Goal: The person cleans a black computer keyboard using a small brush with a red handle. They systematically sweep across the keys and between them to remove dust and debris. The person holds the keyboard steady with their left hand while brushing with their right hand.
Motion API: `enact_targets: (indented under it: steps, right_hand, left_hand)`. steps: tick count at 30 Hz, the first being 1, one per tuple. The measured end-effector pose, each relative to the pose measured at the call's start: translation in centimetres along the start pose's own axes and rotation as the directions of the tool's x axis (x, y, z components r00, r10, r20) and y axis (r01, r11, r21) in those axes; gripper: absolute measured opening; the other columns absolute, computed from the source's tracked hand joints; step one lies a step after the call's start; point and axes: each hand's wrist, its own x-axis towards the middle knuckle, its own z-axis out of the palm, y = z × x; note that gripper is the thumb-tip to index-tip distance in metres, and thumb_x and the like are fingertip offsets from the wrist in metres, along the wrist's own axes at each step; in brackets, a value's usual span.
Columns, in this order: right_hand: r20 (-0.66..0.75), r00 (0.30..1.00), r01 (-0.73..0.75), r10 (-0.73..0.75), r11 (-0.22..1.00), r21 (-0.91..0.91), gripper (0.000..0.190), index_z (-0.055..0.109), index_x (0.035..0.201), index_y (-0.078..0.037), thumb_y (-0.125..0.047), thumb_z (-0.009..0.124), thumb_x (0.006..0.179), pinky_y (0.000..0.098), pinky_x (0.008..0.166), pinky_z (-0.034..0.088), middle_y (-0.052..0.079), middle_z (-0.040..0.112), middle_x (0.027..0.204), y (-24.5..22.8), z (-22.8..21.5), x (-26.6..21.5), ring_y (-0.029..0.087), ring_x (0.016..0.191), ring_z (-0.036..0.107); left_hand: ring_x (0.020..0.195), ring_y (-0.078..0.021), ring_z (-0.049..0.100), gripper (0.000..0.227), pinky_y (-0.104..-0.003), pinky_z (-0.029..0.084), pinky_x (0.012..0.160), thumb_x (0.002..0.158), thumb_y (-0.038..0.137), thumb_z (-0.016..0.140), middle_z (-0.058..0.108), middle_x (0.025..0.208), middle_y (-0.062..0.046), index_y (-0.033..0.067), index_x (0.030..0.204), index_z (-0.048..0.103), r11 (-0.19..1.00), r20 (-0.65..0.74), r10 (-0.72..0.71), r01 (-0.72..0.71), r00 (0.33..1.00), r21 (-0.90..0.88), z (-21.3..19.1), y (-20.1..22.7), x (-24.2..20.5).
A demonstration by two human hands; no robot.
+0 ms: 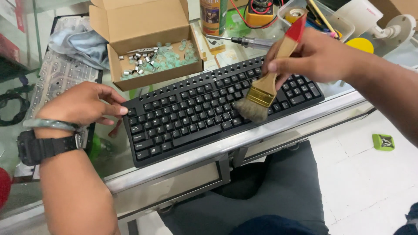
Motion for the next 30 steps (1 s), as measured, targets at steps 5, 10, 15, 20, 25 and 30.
enact_targets:
  steps: [5, 10, 15, 20, 25, 30]
  right_hand:
    - [-0.432, 0.902, -0.173, 0.008, 0.922, -0.346, 0.018, 0.070, 0.106, -0.002, -0.017, 0.061, 0.110, 0.0375, 0.081, 0.058, 0.014, 0.073, 0.100, 2.0, -1.8, 0.0, 0.026, 0.089, 0.072]
    - [-0.160, 0.987, 0.042, -0.032, 0.997, 0.061, 0.020, 0.062, 0.102, 0.014, -0.006, 0.058, 0.098, 0.0439, 0.071, 0.071, 0.029, 0.069, 0.097, 1.2, -0.8, 0.8, 0.041, 0.092, 0.076]
    - [-0.340, 0.863, 0.098, -0.375, 0.783, -0.615, 0.019, 0.070, 0.129, 0.006, -0.011, 0.066, 0.123, 0.0390, 0.084, 0.059, 0.020, 0.073, 0.112, 1.3, -1.6, 1.1, 0.030, 0.100, 0.073]
    - [0.084, 0.735, 0.637, -0.673, 0.642, -0.425, 0.022, 0.069, 0.118, 0.010, -0.006, 0.067, 0.102, 0.0319, 0.069, 0.058, 0.022, 0.072, 0.106, -8.6, 5.3, 6.0, 0.027, 0.086, 0.072]
    - [0.186, 0.586, 0.810, -0.788, 0.572, -0.129, 0.017, 0.073, 0.103, 0.004, -0.012, 0.070, 0.099, 0.0340, 0.076, 0.058, 0.015, 0.076, 0.107, -10.5, 12.4, 10.2, 0.026, 0.091, 0.076]
    - [0.368, 0.817, 0.572, -0.443, 0.550, -0.609, 0.038, 0.065, 0.062, -0.009, -0.022, 0.069, 0.097, 0.0384, 0.050, 0.046, 0.006, 0.058, 0.052, -12.2, 9.1, 9.7, 0.022, 0.045, 0.057]
  left_hand:
    - [0.096, -0.0330, 0.074, 0.024, -0.041, 0.063, 0.088, 0.094, 0.005, 0.075, 0.075, 0.112, -0.018, -0.0025, 0.116, 0.075, 1.000, 0.015, 0.028, -0.028, 1.000, 0.007, 0.0, -0.6, 0.5]
    - [0.105, -0.0305, 0.073, 0.022, -0.042, 0.064, 0.091, 0.094, 0.001, 0.072, 0.075, 0.113, -0.018, -0.0049, 0.116, 0.074, 0.999, 0.030, 0.035, -0.035, 0.999, -0.019, -0.2, -0.5, 0.5]
    - [0.096, -0.0307, 0.076, 0.024, -0.041, 0.065, 0.088, 0.094, 0.006, 0.073, 0.077, 0.108, -0.020, -0.0031, 0.116, 0.074, 0.997, 0.037, 0.082, -0.082, 0.996, 0.001, -0.3, -1.0, 0.5]
    - [0.086, -0.0269, 0.076, 0.025, -0.036, 0.064, 0.082, 0.094, 0.006, 0.073, 0.078, 0.107, -0.016, -0.0003, 0.118, 0.074, 0.996, 0.039, 0.087, -0.087, 0.995, -0.005, -0.6, -1.9, 1.2]
    - [0.075, -0.0261, 0.076, 0.022, -0.035, 0.063, 0.075, 0.092, 0.011, 0.077, 0.079, 0.104, -0.012, 0.0033, 0.113, 0.075, 0.992, 0.024, 0.121, -0.122, 0.992, 0.017, -0.6, -2.3, 1.7]
    - [0.077, -0.0220, 0.076, 0.020, -0.031, 0.063, 0.076, 0.092, 0.011, 0.076, 0.080, 0.101, -0.012, 0.0043, 0.111, 0.076, 0.991, 0.061, 0.131, -0.132, 0.990, 0.014, -0.8, -2.4, 1.9]
